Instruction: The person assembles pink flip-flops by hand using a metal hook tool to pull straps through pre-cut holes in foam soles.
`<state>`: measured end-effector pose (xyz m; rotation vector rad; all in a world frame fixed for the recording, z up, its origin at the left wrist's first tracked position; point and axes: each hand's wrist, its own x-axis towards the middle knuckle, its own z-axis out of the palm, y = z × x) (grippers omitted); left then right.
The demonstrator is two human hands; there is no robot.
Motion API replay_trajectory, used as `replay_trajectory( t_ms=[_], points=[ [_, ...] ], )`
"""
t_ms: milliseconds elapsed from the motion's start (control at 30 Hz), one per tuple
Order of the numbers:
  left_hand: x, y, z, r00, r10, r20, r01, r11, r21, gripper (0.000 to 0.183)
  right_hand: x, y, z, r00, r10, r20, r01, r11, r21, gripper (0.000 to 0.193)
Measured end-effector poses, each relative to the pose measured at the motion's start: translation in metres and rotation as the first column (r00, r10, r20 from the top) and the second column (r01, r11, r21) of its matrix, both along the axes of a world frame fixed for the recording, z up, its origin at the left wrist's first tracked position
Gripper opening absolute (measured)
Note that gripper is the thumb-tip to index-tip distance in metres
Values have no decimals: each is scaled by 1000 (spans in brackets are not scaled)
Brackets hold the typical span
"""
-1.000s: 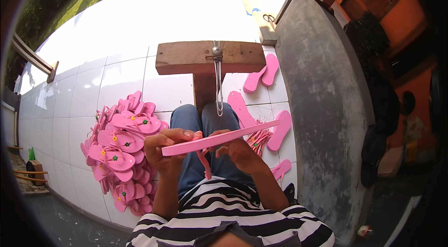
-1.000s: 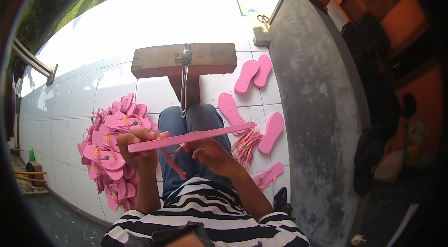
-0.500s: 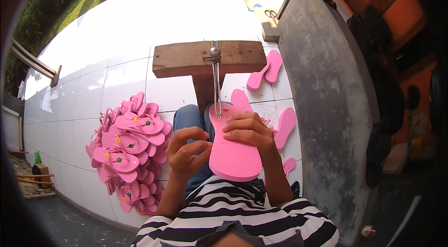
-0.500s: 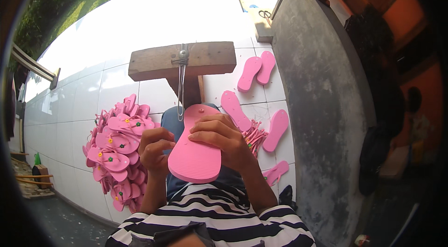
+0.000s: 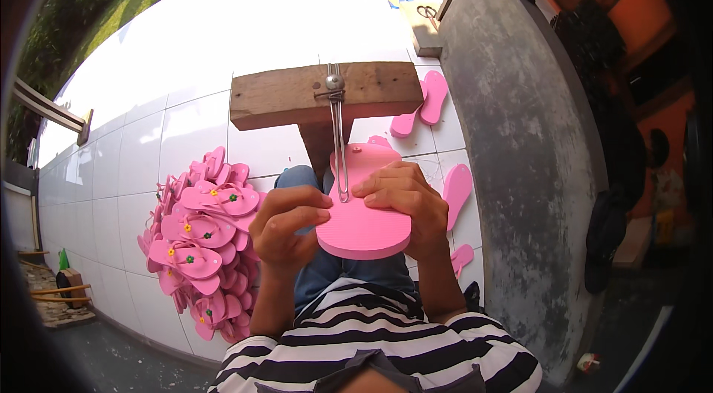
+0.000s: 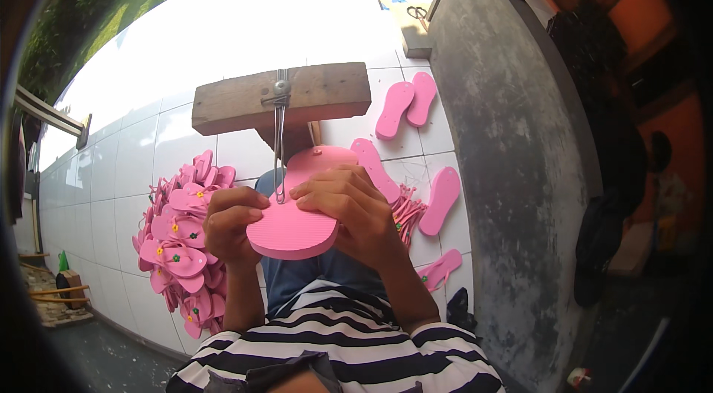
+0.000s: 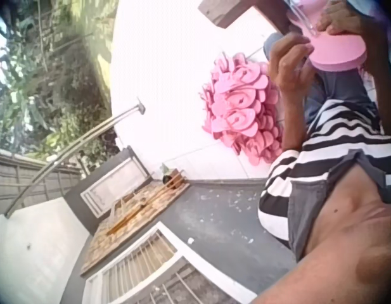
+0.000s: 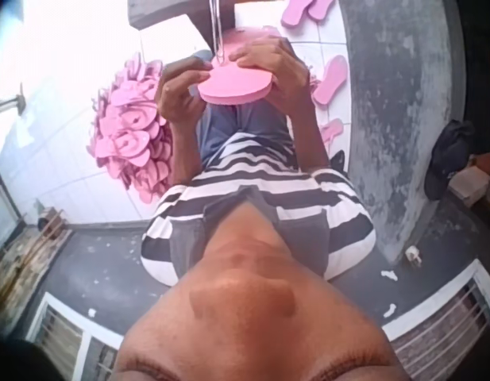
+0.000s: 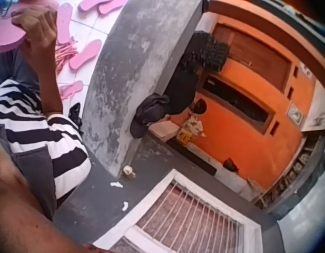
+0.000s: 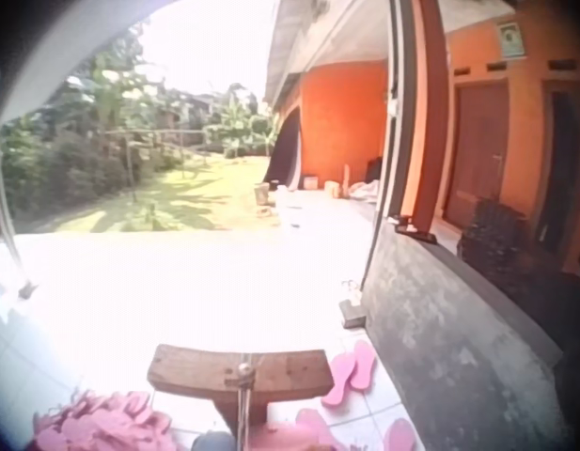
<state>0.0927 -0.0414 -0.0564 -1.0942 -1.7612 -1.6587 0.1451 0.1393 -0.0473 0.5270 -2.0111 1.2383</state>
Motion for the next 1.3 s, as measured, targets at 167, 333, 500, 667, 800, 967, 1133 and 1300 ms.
replay_trajectory(
  t_ms=[167,333,500,667,800,967,1133,1300],
  points=[
    [-4,0,7,999,-40,-4,40,999,-3,31,0,0,1,999,39,9,-38,996,-79,39],
    [4,6,24,962,-76,261,63,996,58,32,6,-11,3,992,11,129,20,971,-237,48],
    [0,7,38,896,-76,438,79,997,11,33,-1,-9,5,978,-162,131,177,977,-116,56],
    [-49,35,45,913,281,294,-214,947,-241,31,-59,-5,-1,794,-601,94,581,795,177,72],
    [-62,36,61,921,337,198,-285,926,-249,22,-62,-4,-13,794,-605,60,598,795,99,74],
    [-54,26,15,939,279,198,-263,959,-105,19,-64,-13,-27,790,-605,103,613,781,-120,89],
    [-1,11,-59,810,134,571,-147,989,-24,14,-22,-20,-96,791,-390,472,543,802,-248,57],
    [35,21,-102,670,44,741,81,988,-131,20,40,-38,-126,705,-127,697,408,877,-253,24]
  ],
)
